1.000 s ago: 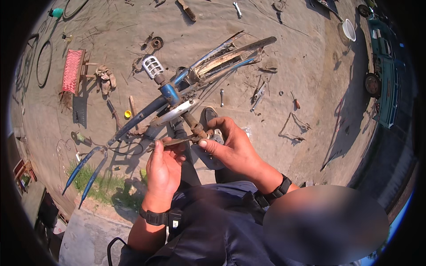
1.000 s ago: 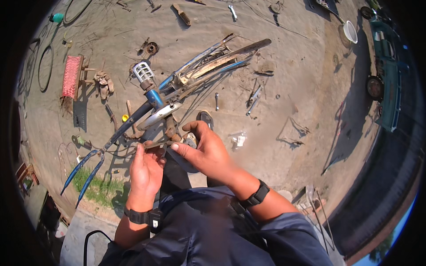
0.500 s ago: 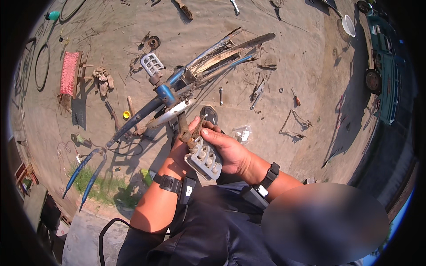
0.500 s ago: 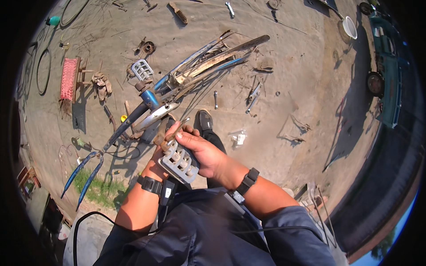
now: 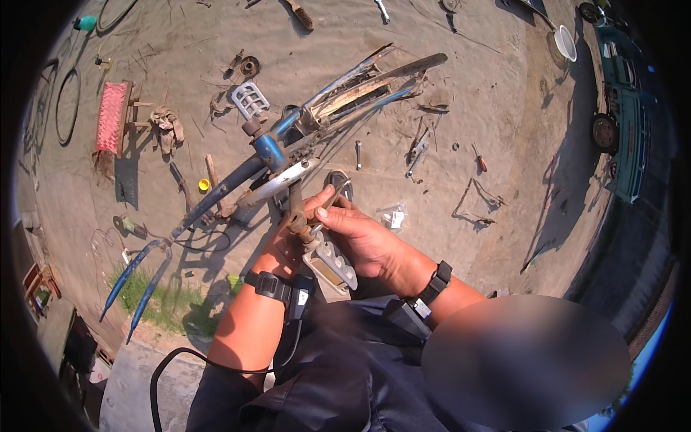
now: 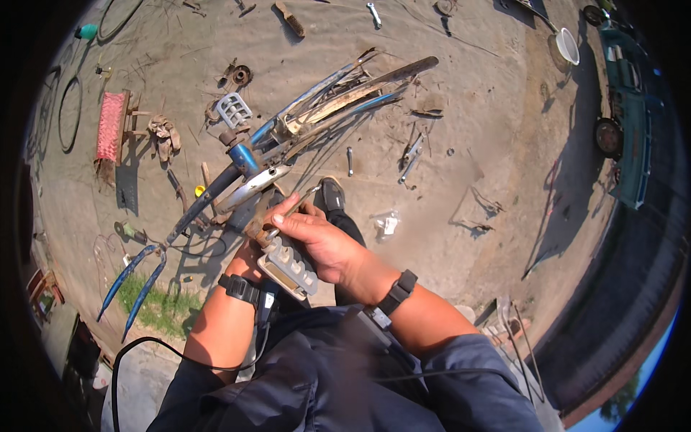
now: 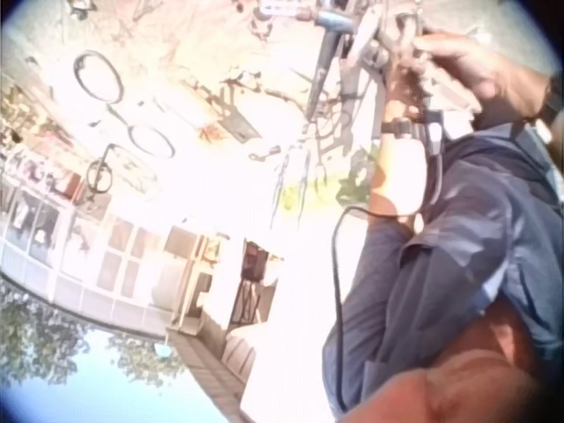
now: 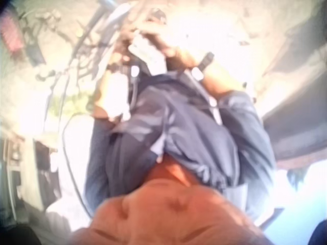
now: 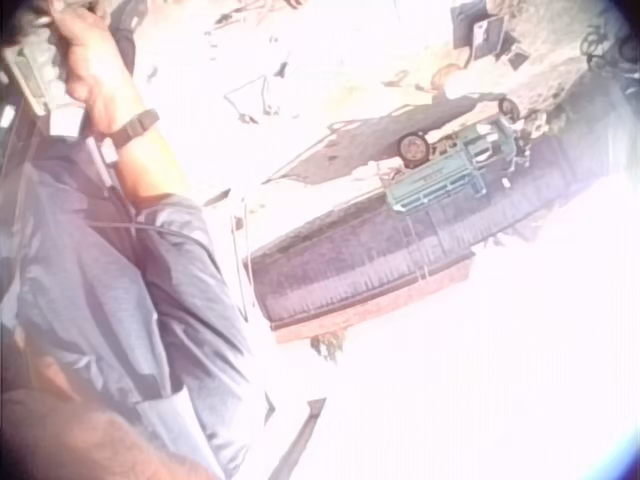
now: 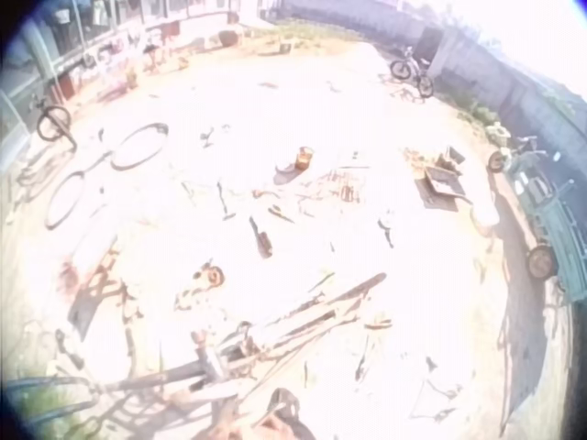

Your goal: The person uses a hammer and wrench to remove a bicycle pedal from the crank arm. They repeatedly strike the pedal spindle with the hammer while holding the crank with a wrench, then unscrew the pedal by hand and set it aside.

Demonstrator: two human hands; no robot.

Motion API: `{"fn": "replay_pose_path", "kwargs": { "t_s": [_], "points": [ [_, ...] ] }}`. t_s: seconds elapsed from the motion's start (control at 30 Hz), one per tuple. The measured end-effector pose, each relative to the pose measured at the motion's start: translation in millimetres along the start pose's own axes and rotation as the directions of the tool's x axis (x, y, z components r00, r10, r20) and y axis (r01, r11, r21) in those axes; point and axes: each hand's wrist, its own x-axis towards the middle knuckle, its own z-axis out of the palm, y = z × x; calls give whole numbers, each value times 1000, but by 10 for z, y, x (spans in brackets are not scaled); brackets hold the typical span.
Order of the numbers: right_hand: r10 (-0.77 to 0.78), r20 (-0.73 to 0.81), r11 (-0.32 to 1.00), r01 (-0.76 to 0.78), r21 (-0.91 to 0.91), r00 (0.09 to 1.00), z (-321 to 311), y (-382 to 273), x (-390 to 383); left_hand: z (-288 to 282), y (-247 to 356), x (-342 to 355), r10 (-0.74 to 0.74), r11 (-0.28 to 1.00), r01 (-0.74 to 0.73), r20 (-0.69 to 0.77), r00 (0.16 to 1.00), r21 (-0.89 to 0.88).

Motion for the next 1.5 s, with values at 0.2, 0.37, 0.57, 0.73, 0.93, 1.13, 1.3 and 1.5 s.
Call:
{"fn": "replay_pose_path", "kwargs": {
  "t_s": [0.2, 0.37, 0.57, 0.73, 0.93, 1.13, 1.3, 1.5],
  "points": [
    [-222, 69, 920, 232, -315, 973, 255, -230, -153, -13, -93, 20, 105, 983, -89, 97, 990, -160],
    [-474, 158, 240, 300, -923, 866, 388, -339, -340, -211, -409, -151, 269, 961, -273, -62, 961, -55],
    [-697, 400, -4, 554, -832, 595, 395, -188, -332, -18, -375, -1114, 749, 614, -535, -212, 628, 581],
    [-498, 582, -597, 233, -768, 642, 622, -131, -459, 429, -247, -1293, 866, -160, -504, 366, 341, 849],
    [-635, 461, -444, 195, -875, 620, 600, -198, -459, 640, -50, -1176, 881, -296, -440, 420, 218, 848],
    [-331, -61, 536, 134, -834, 942, 300, -260, -444, 126, -205, -1028, 677, 717, -687, -351, 647, 116],
    [-109, -40, 899, 81, -431, 993, 110, -222, -343, -129, -344, -370, 305, 870, -388, -286, 909, -306],
    [102, -49, 988, -107, -115, 994, 52, -312, -224, -373, -425, -13, 250, 886, -209, 46, 967, -413]
  ]
}}
